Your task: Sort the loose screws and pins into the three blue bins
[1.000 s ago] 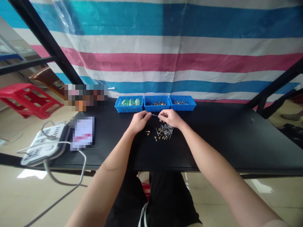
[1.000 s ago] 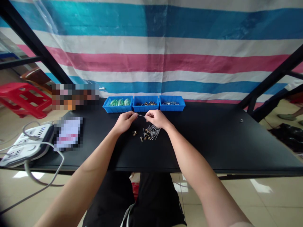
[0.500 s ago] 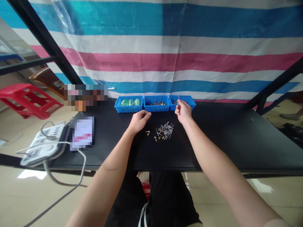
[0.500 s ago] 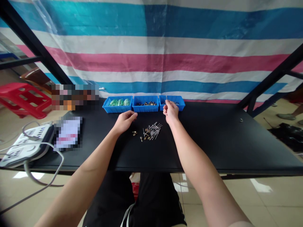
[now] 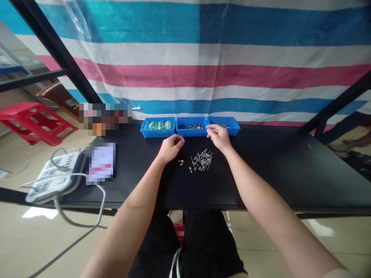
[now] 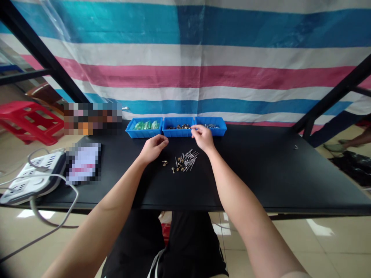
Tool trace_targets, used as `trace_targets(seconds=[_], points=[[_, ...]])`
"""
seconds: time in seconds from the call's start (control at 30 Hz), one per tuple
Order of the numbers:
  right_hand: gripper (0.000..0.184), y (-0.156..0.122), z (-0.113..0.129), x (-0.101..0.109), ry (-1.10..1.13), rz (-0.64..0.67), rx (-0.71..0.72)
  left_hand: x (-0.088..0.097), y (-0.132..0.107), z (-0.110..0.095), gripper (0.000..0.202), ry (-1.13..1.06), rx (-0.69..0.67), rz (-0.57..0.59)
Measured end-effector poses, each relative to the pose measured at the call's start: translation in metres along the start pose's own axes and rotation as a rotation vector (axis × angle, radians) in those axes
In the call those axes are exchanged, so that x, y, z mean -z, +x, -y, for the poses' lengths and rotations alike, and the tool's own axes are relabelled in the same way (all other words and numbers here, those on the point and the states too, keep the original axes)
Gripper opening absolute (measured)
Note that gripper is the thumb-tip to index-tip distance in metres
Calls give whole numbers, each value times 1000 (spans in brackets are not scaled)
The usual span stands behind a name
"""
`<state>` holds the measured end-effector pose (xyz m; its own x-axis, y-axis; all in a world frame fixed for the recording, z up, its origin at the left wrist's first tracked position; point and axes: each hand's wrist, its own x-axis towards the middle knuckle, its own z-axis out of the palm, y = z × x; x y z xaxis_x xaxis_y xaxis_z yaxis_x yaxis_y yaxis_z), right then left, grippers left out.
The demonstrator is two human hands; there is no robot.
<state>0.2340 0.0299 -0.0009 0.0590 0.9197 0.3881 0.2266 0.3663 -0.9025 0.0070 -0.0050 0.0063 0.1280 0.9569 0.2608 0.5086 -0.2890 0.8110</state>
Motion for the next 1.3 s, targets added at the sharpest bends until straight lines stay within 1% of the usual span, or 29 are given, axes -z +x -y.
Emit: trace_targets(seconds=[0.03, 0.07, 0.13, 0.2, 0.3, 0.37, 0.43, 0.57, 0.7, 0.8, 1.0, 1.17, 1.3], points=[[20, -4, 2, -2, -124, 105, 74, 0, 0, 0, 24, -1, -3, 0], [17, -8, 5, -4, -239, 217, 136, 0, 0, 0, 24, 0, -5, -1], [16, -16, 13, -10, -399, 426, 197, 0, 0, 0, 23, 4, -10, -3], [20, -21, 24, -14, -503, 574, 240, 0, 0, -1, 23, 9, -11, -7], [31, -25, 40, -17, -616, 724, 298, 1, -1, -2, 23, 16, -6, -5], [36, -25, 46, -17, -668, 795, 277, 1, -1, -3, 23, 20, -8, -2], [35, -26, 49, -16, -706, 839, 221, 1, -1, -3, 24, 25, -12, -1], [25, -26, 48, -17, -714, 863, 157, 1, -1, -4, 25, 38, -7, 4], [18, -27, 48, -18, -683, 857, 146, 1, 0, -2, 26, 48, -15, 9], [14, -28, 47, -20, -688, 828, 147, 0, 0, 1, 27, 51, -21, 15], [12, -31, 47, -25, -771, 726, 133, 1, 0, 0, 28, 56, -18, 20], [9, -32, 47, -28, -850, 696, 135, 2, -1, -3, 28, 65, -15, 24], [9, -33, 46, -28, -854, 688, 128, 2, -1, -3, 28, 67, -20, 18]])
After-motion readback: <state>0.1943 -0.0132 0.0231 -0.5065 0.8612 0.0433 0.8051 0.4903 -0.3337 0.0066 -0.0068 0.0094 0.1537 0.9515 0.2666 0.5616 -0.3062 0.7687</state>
